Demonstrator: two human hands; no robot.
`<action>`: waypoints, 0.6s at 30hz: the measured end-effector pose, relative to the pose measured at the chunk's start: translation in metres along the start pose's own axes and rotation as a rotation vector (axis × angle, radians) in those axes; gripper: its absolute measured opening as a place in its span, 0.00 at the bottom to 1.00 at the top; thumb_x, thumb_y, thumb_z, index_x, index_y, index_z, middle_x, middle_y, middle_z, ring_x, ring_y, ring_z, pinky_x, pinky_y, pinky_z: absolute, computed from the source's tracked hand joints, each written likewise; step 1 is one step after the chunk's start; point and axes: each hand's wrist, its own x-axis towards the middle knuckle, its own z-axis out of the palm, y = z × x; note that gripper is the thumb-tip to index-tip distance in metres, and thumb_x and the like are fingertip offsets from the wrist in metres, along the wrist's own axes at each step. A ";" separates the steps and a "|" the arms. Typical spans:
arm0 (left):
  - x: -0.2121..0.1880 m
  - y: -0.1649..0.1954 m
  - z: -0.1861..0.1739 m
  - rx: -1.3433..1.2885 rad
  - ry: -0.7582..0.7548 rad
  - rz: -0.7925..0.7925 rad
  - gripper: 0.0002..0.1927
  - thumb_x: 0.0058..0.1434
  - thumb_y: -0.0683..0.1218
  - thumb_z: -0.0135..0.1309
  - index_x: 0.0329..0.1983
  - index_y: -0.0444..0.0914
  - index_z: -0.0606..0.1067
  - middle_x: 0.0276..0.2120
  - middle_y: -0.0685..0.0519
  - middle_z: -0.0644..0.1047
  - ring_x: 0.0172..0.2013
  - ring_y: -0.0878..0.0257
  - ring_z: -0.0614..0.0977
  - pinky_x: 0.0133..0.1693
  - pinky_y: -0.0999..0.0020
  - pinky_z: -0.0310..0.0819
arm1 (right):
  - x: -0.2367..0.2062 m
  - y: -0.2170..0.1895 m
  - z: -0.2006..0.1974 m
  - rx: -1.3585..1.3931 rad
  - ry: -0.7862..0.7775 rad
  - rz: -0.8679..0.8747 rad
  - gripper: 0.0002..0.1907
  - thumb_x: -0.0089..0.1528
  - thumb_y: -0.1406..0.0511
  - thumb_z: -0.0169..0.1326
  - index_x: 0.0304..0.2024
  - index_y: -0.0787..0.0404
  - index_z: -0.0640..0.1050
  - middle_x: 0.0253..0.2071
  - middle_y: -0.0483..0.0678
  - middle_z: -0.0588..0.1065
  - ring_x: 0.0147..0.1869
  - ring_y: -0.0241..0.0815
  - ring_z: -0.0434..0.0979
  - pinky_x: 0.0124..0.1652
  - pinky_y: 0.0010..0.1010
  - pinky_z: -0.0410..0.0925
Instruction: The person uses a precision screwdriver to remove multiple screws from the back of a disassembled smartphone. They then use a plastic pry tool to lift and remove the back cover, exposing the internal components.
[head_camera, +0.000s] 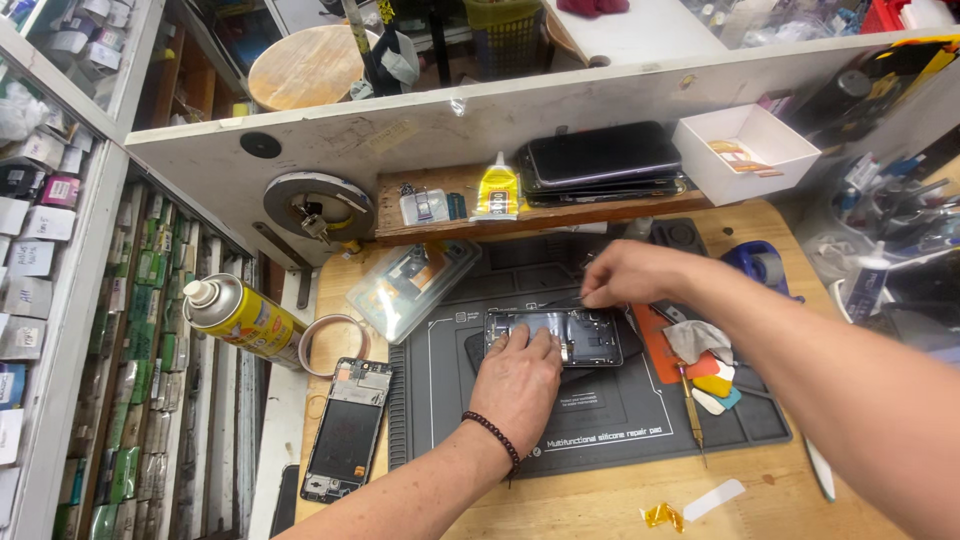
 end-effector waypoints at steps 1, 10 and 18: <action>0.000 0.000 0.000 0.015 -0.005 0.001 0.18 0.59 0.41 0.52 0.52 0.31 0.78 0.47 0.46 0.77 0.52 0.50 0.75 0.54 0.56 0.70 | 0.006 -0.007 0.007 0.001 -0.010 -0.037 0.10 0.58 0.61 0.64 0.39 0.58 0.87 0.33 0.48 0.83 0.38 0.41 0.80 0.42 0.36 0.74; -0.001 -0.001 0.002 0.028 0.001 -0.005 0.18 0.58 0.41 0.52 0.51 0.31 0.78 0.46 0.46 0.78 0.52 0.51 0.76 0.55 0.56 0.71 | 0.008 -0.013 0.009 -0.230 0.046 -0.183 0.11 0.57 0.58 0.63 0.40 0.55 0.86 0.36 0.46 0.85 0.42 0.40 0.84 0.45 0.33 0.74; -0.005 0.001 -0.004 0.041 0.048 0.025 0.19 0.56 0.41 0.52 0.50 0.31 0.78 0.45 0.46 0.77 0.51 0.51 0.76 0.52 0.56 0.72 | -0.029 0.013 -0.003 -0.098 0.086 0.018 0.11 0.57 0.60 0.63 0.39 0.56 0.87 0.36 0.47 0.85 0.42 0.40 0.83 0.46 0.33 0.73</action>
